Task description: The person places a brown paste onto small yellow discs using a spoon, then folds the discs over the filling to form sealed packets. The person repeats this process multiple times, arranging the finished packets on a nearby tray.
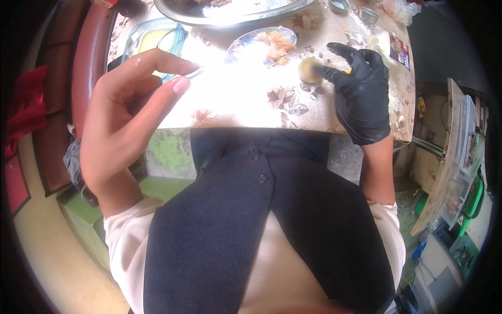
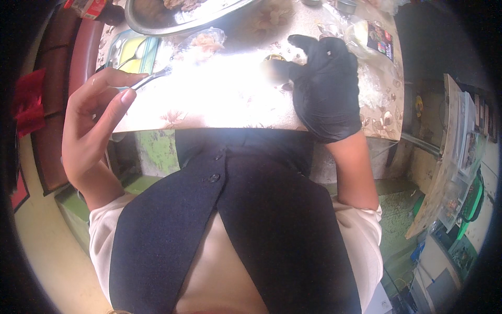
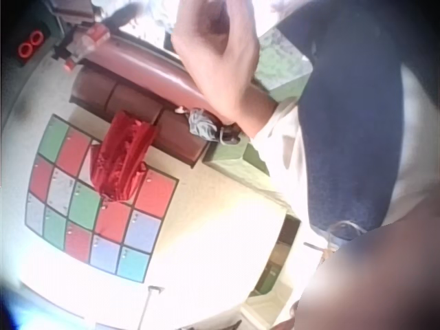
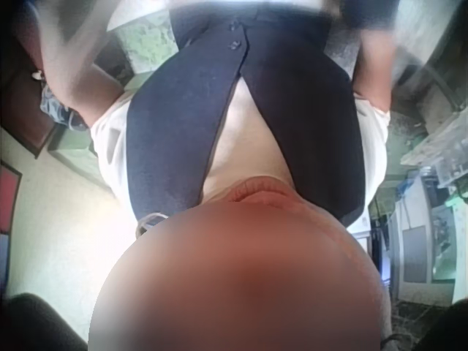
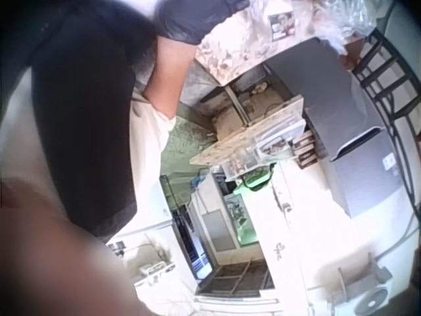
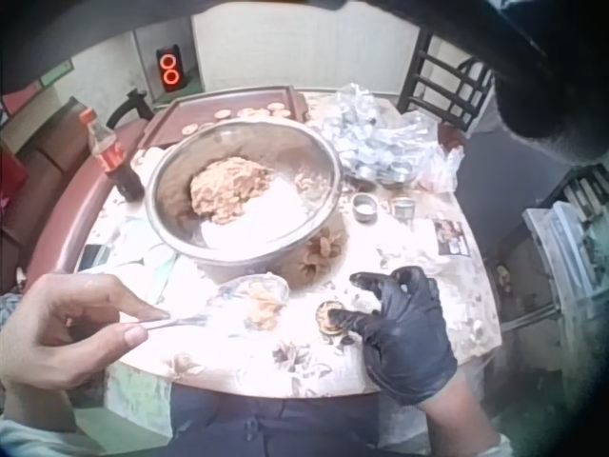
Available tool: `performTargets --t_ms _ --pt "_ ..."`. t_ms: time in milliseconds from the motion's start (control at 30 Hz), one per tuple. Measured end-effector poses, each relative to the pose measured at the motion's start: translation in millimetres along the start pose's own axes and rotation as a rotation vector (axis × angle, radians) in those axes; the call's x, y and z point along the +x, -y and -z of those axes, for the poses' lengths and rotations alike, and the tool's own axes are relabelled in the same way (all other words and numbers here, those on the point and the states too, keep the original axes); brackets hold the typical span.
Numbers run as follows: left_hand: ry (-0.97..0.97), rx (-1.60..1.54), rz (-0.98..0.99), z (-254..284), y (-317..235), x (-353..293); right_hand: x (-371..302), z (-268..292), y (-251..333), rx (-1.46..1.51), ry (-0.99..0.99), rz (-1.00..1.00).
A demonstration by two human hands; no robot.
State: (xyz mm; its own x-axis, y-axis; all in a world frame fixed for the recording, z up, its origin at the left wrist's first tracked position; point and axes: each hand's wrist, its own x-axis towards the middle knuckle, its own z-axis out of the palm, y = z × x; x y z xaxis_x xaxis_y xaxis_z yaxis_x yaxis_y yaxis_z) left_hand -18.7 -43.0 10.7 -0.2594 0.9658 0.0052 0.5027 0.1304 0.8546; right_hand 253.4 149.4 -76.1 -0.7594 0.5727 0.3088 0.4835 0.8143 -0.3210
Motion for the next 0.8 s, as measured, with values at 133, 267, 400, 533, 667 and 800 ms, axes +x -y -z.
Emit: performTargets --t_ms 133,267,400,533,667,800 --pt "0.022 -0.024 -0.005 4.3 -1.5 1.6 -5.8 -11.7 2.5 -0.266 -0.066 0.142" --pt "0.006 -0.015 0.019 6.2 -3.4 1.6 -3.9 -12.1 -6.5 -0.266 -0.228 0.206" --pt "-0.022 0.011 -0.033 7.1 -5.2 3.6 -8.4 -16.5 -5.8 -0.232 -0.161 0.152" --pt "0.023 0.032 0.051 19.1 -11.8 0.4 -11.7 -17.9 -9.5 -0.265 -0.228 0.132" --pt "0.008 0.109 0.019 29.4 -10.4 1.8 -12.9 -20.0 -11.1 -0.207 -0.184 0.159" --pt "-0.041 0.182 0.054 35.2 -11.2 3.7 -11.6 -23.8 -11.6 -0.187 -0.251 0.178"
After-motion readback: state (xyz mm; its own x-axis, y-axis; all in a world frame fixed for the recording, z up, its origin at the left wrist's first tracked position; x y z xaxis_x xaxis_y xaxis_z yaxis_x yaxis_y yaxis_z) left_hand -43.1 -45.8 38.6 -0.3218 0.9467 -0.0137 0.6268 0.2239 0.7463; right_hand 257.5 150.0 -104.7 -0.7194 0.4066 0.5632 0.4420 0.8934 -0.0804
